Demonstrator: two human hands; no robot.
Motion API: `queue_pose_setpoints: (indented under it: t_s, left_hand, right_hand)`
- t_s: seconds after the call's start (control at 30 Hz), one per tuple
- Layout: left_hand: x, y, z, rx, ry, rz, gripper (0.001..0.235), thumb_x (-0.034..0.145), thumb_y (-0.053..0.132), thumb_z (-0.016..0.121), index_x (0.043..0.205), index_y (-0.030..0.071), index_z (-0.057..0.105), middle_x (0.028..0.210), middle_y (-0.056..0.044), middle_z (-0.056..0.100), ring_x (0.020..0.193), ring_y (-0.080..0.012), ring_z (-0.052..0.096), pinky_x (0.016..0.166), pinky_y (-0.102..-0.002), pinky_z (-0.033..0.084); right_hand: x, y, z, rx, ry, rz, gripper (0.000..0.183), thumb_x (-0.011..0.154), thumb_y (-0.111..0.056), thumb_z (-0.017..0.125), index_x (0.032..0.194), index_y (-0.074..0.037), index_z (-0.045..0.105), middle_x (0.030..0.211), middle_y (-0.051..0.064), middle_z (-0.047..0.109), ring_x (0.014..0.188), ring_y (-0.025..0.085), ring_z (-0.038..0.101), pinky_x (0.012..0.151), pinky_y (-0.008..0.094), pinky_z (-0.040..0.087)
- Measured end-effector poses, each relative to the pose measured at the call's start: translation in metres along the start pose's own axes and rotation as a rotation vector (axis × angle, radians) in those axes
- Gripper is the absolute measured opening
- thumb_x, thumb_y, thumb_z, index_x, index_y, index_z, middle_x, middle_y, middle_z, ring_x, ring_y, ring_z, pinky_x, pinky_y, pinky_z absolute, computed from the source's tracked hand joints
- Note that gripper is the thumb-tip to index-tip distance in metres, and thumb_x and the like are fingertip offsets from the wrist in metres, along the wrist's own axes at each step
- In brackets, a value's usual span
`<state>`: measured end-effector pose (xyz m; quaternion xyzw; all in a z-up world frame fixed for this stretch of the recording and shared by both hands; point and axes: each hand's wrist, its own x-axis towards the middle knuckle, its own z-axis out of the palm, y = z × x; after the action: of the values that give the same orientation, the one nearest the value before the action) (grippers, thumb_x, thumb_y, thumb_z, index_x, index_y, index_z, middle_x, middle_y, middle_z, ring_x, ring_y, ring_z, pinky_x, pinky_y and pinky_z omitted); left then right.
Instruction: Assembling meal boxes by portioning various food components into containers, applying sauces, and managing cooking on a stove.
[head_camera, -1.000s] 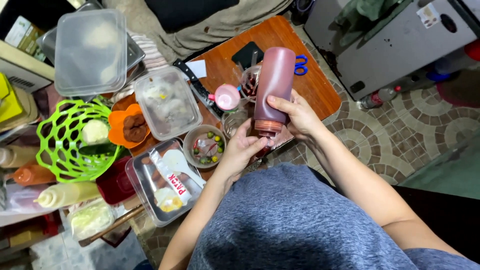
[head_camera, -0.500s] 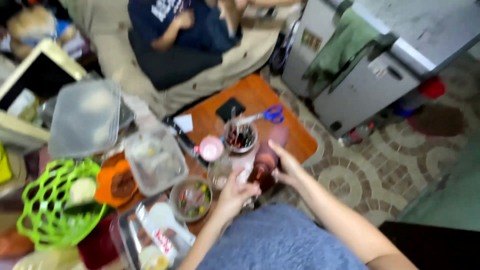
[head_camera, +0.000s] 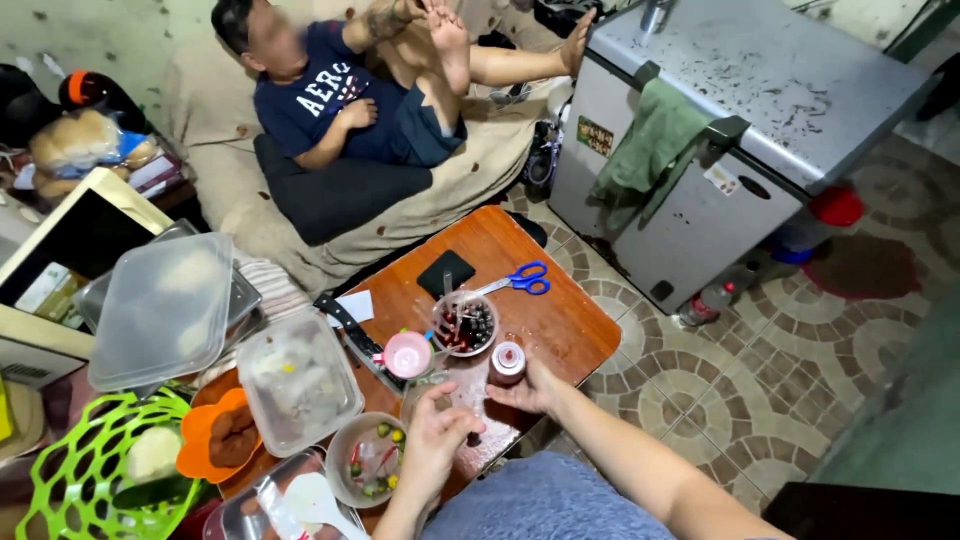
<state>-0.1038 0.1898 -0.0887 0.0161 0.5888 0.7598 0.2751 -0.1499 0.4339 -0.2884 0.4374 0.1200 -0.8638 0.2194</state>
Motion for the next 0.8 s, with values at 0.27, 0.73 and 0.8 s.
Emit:
queue_pose_setpoints:
  t_s: [0.27,0.73,0.8]
  left_hand:
    - [0.006,0.004,-0.009,-0.01,0.036,0.135,0.05,0.088,0.011,0.076,0.129,0.007,0.049,0.078,-0.014,0.077,0.073,-0.0207,0.07,0.076,-0.033,0.055]
    - [0.011,0.018,0.01,0.274,0.079,-0.011,0.047,0.09,0.019,0.071,0.134,0.002,0.068,0.092,-0.006,0.081,0.088,-0.0087,0.07,0.085,-0.024,0.054]
    - [0.014,0.006,0.013,0.359,0.053,0.145,0.023,0.091,0.02,0.08,0.113,0.012,0.082,0.107,-0.009,0.082,0.106,-0.0192,0.074,0.1,-0.036,0.055]
  right_hand:
    - [-0.177,0.048,0.071,-0.517,0.049,-0.396,0.04,0.097,-0.055,0.052,0.107,-0.016,0.054,0.077,0.001,0.061,0.048,0.007,0.042,0.039,0.02,0.028]
    - [-0.234,0.029,0.175,-1.295,-0.362,-1.247,0.003,0.086,-0.013,0.071,0.085,-0.015,0.073,0.086,-0.002,0.072,0.082,0.01,0.066,0.079,0.026,0.052]
    - [-0.217,0.015,0.182,-1.216,-0.364,-1.357,0.009,0.086,-0.018,0.083,0.091,-0.013,0.078,0.078,0.001,0.068,0.074,0.012,0.062,0.075,0.029,0.054]
